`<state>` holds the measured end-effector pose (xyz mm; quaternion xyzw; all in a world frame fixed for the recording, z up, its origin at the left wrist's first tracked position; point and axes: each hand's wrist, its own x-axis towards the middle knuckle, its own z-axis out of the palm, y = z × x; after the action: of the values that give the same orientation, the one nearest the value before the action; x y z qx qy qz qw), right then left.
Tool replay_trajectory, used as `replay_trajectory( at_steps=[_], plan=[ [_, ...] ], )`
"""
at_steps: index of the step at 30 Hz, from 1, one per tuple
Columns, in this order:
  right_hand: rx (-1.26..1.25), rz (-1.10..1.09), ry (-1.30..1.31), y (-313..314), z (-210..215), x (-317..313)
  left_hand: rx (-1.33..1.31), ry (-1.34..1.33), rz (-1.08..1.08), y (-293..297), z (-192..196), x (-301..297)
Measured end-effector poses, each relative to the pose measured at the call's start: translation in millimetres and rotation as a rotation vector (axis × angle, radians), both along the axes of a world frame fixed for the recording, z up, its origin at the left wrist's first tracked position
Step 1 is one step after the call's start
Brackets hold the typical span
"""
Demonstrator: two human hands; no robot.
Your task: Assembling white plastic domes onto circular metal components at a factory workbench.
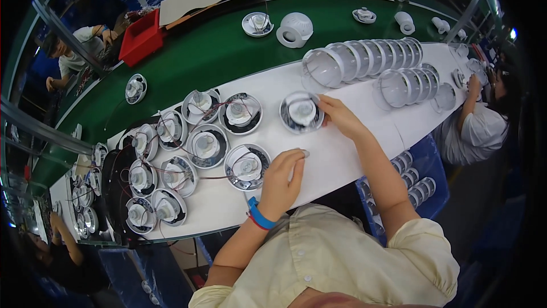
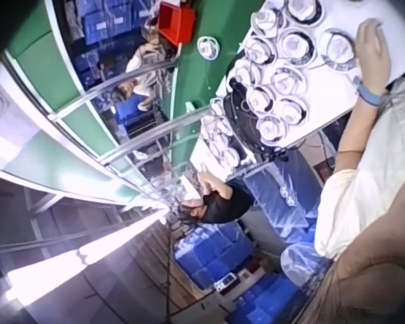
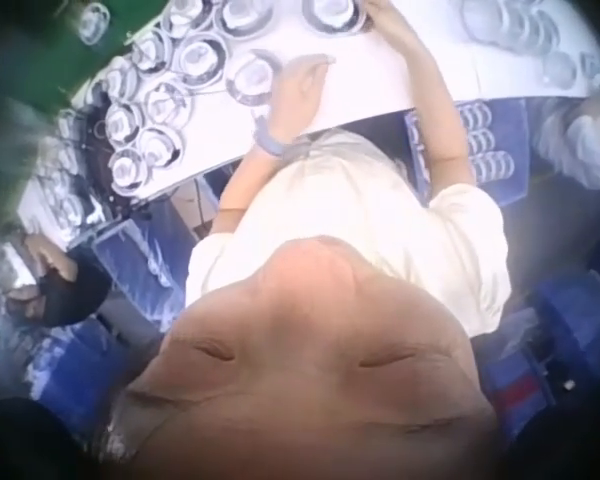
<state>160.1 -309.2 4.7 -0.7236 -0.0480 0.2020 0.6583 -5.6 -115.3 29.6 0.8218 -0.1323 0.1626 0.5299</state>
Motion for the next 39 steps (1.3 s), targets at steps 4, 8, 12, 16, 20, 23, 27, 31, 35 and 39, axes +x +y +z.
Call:
replay_trajectory(
  at_steps=[4,8,12,16,20,23,27,31,35,39],
  plan=[
    [-0.082,0.270,0.045,-3.5,7.4,-11.8,0.183,-0.524,-0.239,-26.2,7.9,-2.8],
    [-0.095,0.369,-0.006,-7.8,16.8,-21.5,0.257,-0.550,-0.325,-40.9,12.7,-10.5],
    [-0.147,0.586,-0.085,5.9,25.1,-30.5,0.551,-0.305,-0.131,-61.9,22.4,-5.3],
    [-0.449,0.213,-0.455,7.5,60.1,-13.1,0.704,-0.396,-0.057,-63.0,-3.0,-1.7],
    [-0.824,-0.338,-1.365,0.3,78.0,41.8,0.674,-0.419,-0.107,-66.5,2.4,-1.7],
    [-0.857,-0.119,-1.335,-7.2,49.3,67.9,0.514,-0.445,-0.100,-71.9,10.0,0.5],
    [-0.727,-0.034,-1.304,-24.6,47.8,11.5,0.260,-0.518,0.131,-59.1,10.5,3.6],
    [-0.751,-0.210,-1.122,-60.9,54.5,-70.8,0.062,-0.419,0.229,-51.3,22.7,9.5],
    [-0.653,-0.086,-0.794,-90.2,71.8,-127.1,0.086,-0.337,0.199,-50.1,25.3,3.7],
    [-0.376,0.201,-0.296,-123.5,78.5,-125.1,0.134,-0.384,0.193,-49.3,19.1,5.6]
  ],
)
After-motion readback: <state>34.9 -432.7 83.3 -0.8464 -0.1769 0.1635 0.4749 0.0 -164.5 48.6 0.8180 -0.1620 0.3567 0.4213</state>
